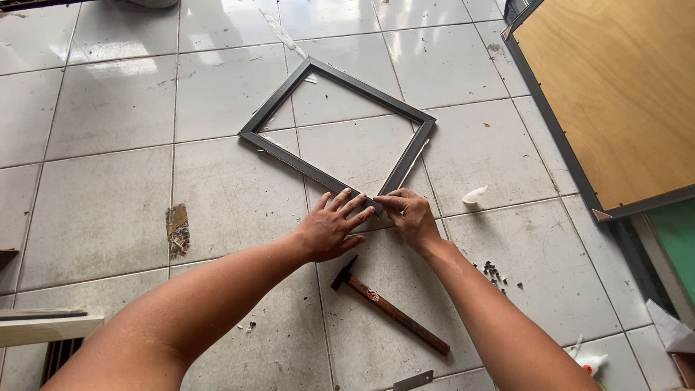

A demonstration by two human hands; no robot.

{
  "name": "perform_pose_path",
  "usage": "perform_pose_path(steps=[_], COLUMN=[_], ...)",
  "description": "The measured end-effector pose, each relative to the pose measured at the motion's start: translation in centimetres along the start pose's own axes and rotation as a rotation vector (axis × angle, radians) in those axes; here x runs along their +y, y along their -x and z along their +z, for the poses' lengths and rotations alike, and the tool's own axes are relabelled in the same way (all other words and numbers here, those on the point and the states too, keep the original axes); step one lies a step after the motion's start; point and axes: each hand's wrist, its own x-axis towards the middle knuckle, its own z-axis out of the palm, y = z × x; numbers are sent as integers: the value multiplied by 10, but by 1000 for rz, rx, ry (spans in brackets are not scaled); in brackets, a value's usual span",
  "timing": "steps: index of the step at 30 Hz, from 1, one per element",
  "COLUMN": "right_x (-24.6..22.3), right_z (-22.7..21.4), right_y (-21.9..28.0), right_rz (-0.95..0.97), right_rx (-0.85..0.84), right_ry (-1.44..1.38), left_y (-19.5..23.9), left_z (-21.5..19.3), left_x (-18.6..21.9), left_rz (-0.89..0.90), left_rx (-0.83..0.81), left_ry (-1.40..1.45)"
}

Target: Assembling the corners of a frame by applying glue and hammering the joints together on the floor.

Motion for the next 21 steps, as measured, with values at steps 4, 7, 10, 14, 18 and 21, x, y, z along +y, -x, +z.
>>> perform_pose_path(steps=[4, 7, 10, 14, 18, 21], right_x=[-4, 3, 3, 5, 3, 4], right_z=[-4, -5, -8, -8, -8, -10], right_y=[2, -1, -3, -7, -7, -8], right_rz=[-169, -218, -186, -154, -152, -134], right_rx=[-55, -46, -59, -88, -83, -87], right_ry=[115, 152, 203, 249, 272, 229], left_y=[1, 2, 1, 0, 1, 1], left_z=[-1, -3, -4, -3, -4, -1], left_x=[-1, -2, -2, -3, -3, -3], left_rz=[-1, -1, -1, 2, 5, 5], left_rx=[-1, -5, -14, -23, -18, -21], left_ry=[3, -12, 0, -5, -7, -1])
